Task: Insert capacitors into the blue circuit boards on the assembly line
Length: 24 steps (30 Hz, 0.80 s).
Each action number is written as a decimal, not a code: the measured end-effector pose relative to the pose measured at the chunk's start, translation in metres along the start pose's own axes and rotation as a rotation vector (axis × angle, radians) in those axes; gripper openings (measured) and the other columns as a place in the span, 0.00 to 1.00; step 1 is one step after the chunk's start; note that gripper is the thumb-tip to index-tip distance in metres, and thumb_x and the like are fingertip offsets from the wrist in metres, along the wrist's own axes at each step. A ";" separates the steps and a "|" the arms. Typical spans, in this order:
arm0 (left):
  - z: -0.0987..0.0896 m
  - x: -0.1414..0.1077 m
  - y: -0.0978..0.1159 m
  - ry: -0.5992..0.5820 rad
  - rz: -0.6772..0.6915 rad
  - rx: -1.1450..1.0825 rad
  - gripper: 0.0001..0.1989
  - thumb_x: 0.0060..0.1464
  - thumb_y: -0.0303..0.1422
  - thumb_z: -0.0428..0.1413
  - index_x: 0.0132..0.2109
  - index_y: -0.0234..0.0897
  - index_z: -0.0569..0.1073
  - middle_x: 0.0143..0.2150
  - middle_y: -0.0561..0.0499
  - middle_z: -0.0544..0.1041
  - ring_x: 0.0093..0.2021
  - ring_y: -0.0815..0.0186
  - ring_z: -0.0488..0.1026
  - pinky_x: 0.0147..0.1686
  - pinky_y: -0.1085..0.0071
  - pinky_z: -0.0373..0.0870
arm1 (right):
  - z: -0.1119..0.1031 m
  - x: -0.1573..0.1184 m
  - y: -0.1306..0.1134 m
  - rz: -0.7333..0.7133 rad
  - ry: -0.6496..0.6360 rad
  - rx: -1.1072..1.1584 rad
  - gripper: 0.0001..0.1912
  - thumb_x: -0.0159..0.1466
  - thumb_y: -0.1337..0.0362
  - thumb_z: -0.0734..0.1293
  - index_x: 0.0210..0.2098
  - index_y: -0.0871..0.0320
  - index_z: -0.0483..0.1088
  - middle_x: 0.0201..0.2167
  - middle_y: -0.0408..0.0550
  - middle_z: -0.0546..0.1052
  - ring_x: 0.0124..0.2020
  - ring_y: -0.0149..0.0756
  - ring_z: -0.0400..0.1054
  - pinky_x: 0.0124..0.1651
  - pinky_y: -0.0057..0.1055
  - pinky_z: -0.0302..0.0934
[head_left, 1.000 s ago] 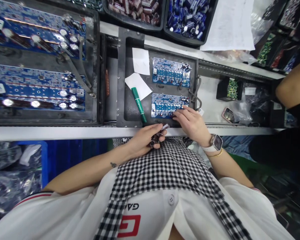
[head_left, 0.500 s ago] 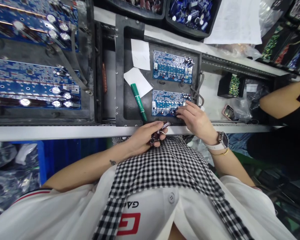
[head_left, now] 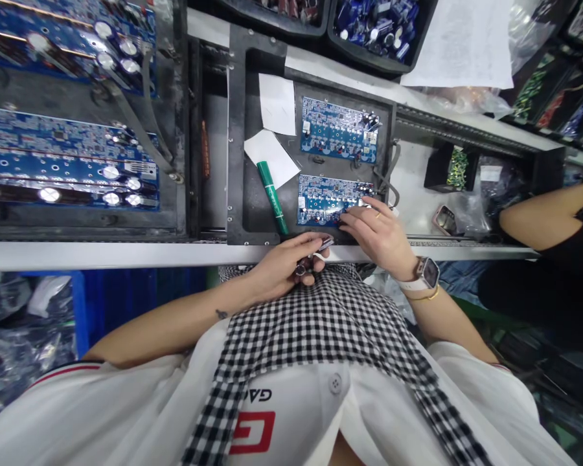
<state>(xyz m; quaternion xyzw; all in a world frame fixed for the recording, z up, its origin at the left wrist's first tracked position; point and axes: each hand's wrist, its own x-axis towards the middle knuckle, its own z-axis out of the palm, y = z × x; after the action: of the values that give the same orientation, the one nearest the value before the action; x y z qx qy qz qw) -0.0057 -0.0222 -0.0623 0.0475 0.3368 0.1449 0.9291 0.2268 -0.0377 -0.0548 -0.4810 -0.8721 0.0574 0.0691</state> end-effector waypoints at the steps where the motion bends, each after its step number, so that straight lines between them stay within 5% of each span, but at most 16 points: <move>1: 0.000 -0.001 -0.001 -0.003 0.009 0.001 0.08 0.63 0.28 0.53 0.48 0.32 0.72 0.37 0.48 0.69 0.27 0.74 0.67 0.15 0.84 0.59 | -0.003 0.001 -0.005 0.035 0.016 0.038 0.15 0.68 0.65 0.63 0.54 0.59 0.68 0.49 0.52 0.78 0.52 0.39 0.72 0.66 0.49 0.57; 6: -0.001 -0.004 -0.005 -0.035 0.064 -0.003 0.13 0.63 0.30 0.53 0.54 0.36 0.71 0.34 0.50 0.69 0.25 0.72 0.68 0.15 0.82 0.60 | -0.017 0.014 -0.036 0.092 0.000 0.301 0.16 0.68 0.62 0.65 0.54 0.54 0.67 0.51 0.48 0.77 0.55 0.37 0.70 0.69 0.47 0.53; 13: -0.010 -0.004 -0.003 0.000 -0.034 -0.025 0.12 0.64 0.24 0.45 0.50 0.28 0.70 0.40 0.38 0.77 0.36 0.62 0.78 0.29 0.69 0.77 | 0.005 0.027 -0.027 0.180 -0.028 0.091 0.10 0.70 0.67 0.59 0.47 0.57 0.70 0.44 0.48 0.78 0.45 0.38 0.73 0.68 0.52 0.52; 17: -0.013 -0.006 -0.002 -0.072 -0.039 0.004 0.08 0.67 0.29 0.46 0.43 0.29 0.68 0.37 0.36 0.79 0.29 0.65 0.76 0.23 0.76 0.72 | 0.006 0.029 -0.027 0.164 -0.036 0.043 0.10 0.70 0.67 0.59 0.47 0.59 0.69 0.42 0.50 0.78 0.43 0.39 0.73 0.66 0.51 0.55; 21: -0.013 -0.011 -0.002 -0.069 -0.052 -0.026 0.10 0.67 0.33 0.49 0.41 0.30 0.69 0.23 0.50 0.70 0.17 0.75 0.62 0.13 0.84 0.54 | 0.003 0.028 -0.030 0.115 -0.059 0.026 0.11 0.70 0.68 0.58 0.48 0.60 0.69 0.43 0.51 0.78 0.45 0.39 0.73 0.66 0.49 0.56; 24: -0.014 -0.014 -0.002 -0.031 -0.030 -0.116 0.07 0.65 0.27 0.50 0.46 0.29 0.71 0.29 0.49 0.71 0.25 0.72 0.69 0.20 0.81 0.64 | 0.005 0.028 -0.030 0.122 -0.054 -0.006 0.12 0.70 0.68 0.58 0.49 0.60 0.68 0.44 0.51 0.78 0.45 0.40 0.73 0.66 0.50 0.56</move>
<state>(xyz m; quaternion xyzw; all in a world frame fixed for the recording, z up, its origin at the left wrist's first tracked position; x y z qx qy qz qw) -0.0241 -0.0282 -0.0647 -0.0091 0.3142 0.1497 0.9374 0.1862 -0.0302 -0.0525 -0.5317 -0.8429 0.0717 0.0404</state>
